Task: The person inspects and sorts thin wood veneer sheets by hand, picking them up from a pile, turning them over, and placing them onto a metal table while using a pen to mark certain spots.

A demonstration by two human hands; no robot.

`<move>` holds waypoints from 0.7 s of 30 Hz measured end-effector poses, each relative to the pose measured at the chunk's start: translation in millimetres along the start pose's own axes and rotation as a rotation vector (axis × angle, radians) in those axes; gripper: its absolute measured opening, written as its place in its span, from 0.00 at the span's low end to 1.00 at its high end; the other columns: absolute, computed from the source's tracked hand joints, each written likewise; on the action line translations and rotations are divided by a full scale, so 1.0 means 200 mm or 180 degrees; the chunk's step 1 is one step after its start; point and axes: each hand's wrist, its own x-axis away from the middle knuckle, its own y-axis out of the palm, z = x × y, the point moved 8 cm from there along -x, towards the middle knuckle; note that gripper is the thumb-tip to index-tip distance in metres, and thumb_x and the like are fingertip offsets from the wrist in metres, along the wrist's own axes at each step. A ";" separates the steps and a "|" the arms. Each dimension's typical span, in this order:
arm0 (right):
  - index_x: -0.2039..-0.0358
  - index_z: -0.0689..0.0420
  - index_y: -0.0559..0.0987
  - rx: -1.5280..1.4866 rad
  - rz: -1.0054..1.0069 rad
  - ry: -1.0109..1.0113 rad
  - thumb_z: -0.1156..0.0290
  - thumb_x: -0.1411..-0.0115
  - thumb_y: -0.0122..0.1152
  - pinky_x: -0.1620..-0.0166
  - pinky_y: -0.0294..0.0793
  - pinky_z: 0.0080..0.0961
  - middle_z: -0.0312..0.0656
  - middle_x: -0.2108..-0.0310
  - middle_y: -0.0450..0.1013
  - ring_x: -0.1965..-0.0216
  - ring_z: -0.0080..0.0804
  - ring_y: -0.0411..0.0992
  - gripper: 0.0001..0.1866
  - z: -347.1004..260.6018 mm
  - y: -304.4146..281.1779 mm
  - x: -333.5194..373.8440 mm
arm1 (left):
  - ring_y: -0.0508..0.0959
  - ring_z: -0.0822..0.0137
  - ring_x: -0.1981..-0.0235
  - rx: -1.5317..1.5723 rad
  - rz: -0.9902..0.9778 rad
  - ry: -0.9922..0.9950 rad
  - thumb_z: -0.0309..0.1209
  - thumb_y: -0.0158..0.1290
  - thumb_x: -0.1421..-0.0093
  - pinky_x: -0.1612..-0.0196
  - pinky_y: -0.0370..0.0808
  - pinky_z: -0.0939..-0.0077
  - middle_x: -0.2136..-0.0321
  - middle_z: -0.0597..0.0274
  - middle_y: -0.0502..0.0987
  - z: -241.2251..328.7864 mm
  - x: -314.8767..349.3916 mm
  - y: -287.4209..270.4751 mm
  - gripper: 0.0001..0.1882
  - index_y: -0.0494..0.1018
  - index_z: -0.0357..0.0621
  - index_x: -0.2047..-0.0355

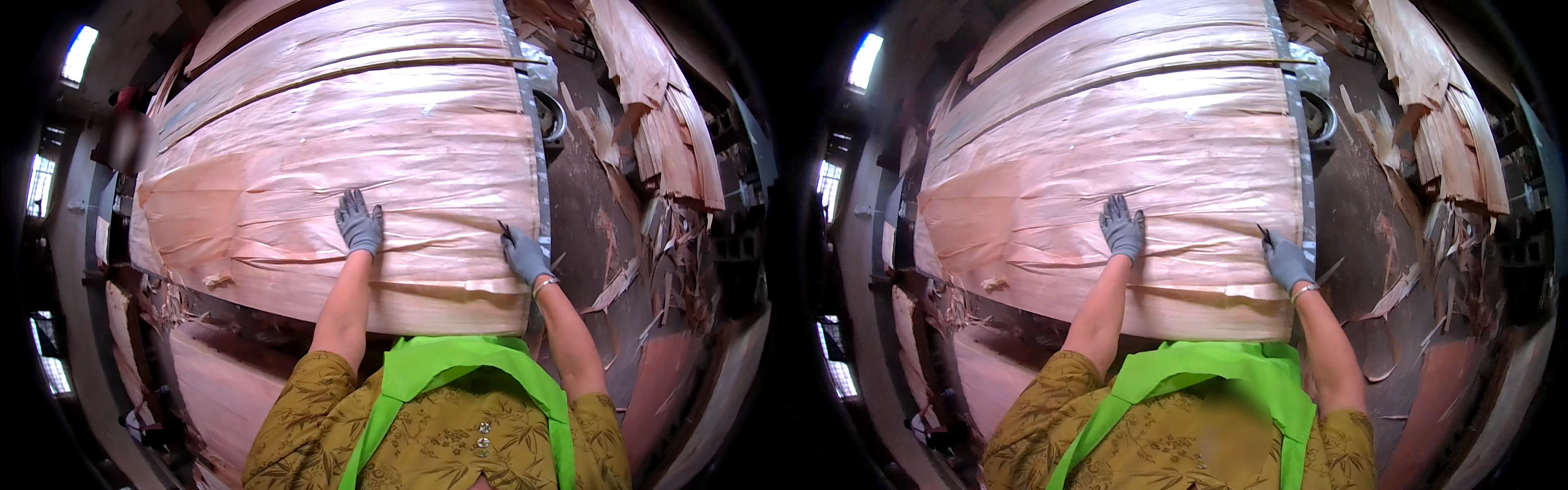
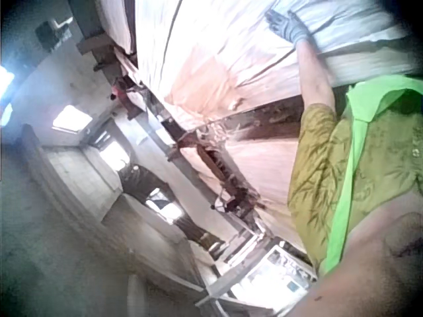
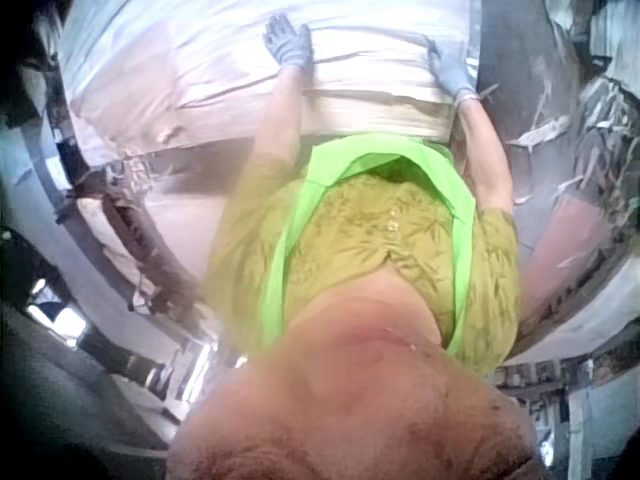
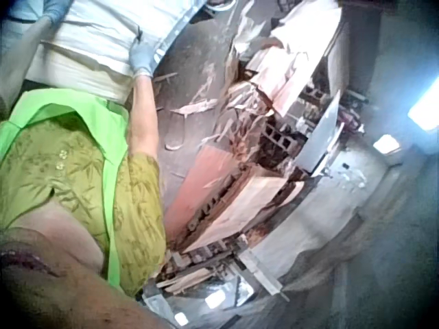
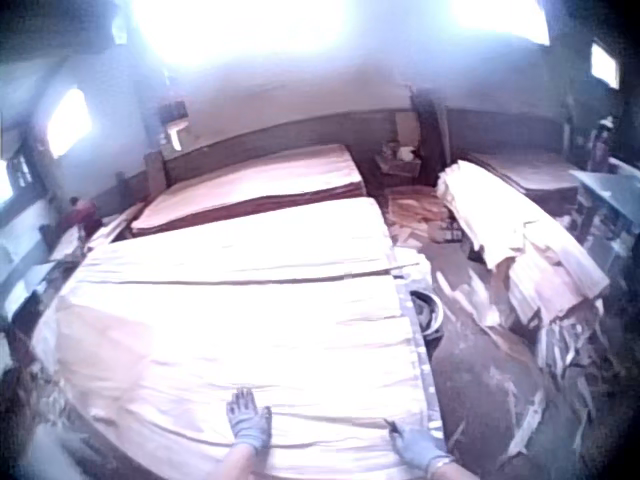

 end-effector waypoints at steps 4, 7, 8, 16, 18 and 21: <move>0.62 0.57 0.71 -0.0092 0.0142 -0.0273 0.65 0.42 0.49 0.62 0.68 0.44 0.57 0.70 0.72 0.65 0.56 0.70 0.11 0.08 0.02 -0.03 | 0.47 0.52 0.35 0.0071 0.0233 0.0182 0.52 0.39 0.41 0.36 0.39 0.52 0.35 0.49 0.44 0.01 -0.08 -0.10 0.38 0.46 0.44 0.36; 0.59 0.55 0.69 0.0102 0.0023 -0.0589 0.66 0.42 0.48 0.63 0.68 0.47 0.58 0.71 0.72 0.66 0.58 0.70 0.12 -0.18 0.00 -0.04 | 0.47 0.52 0.35 0.0101 0.0039 0.0451 0.52 0.39 0.42 0.36 0.38 0.51 0.35 0.49 0.45 0.01 -0.04 -0.04 0.38 0.48 0.43 0.37; 0.58 0.55 0.69 0.0165 -0.0030 -0.0692 0.66 0.42 0.48 0.64 0.68 0.47 0.57 0.71 0.72 0.67 0.57 0.70 0.12 -0.29 -0.01 -0.06 | 0.48 0.52 0.35 0.0069 -0.0078 0.0414 0.52 0.40 0.42 0.36 0.39 0.52 0.36 0.49 0.45 0.03 -0.05 -0.05 0.38 0.49 0.42 0.37; 0.59 0.50 0.71 0.0971 -0.0018 -0.1211 0.62 0.40 0.46 0.71 0.69 0.47 0.51 0.76 0.73 0.74 0.54 0.71 0.10 -0.78 0.13 -0.25 | 0.47 0.54 0.35 0.0334 -0.0021 0.0386 0.54 0.41 0.43 0.35 0.37 0.55 0.36 0.49 0.47 0.02 -0.06 -0.06 0.41 0.48 0.39 0.37; 0.59 0.49 0.71 0.0860 -0.0055 -0.1289 0.62 0.40 0.46 0.71 0.69 0.47 0.51 0.76 0.73 0.74 0.54 0.71 0.11 -0.80 0.18 -0.25 | 0.47 0.54 0.35 0.0359 0.0011 0.0341 0.55 0.41 0.44 0.35 0.36 0.55 0.36 0.50 0.47 -0.01 -0.07 -0.06 0.42 0.48 0.38 0.37; 0.54 0.47 0.71 0.0949 -0.0176 -0.1194 0.63 0.39 0.46 0.71 0.70 0.45 0.50 0.75 0.74 0.74 0.52 0.72 0.13 -0.75 0.20 -0.20 | 0.44 0.56 0.34 0.0381 -0.0014 0.0278 0.55 0.41 0.44 0.35 0.35 0.54 0.35 0.51 0.46 -0.06 -0.07 -0.03 0.43 0.46 0.38 0.37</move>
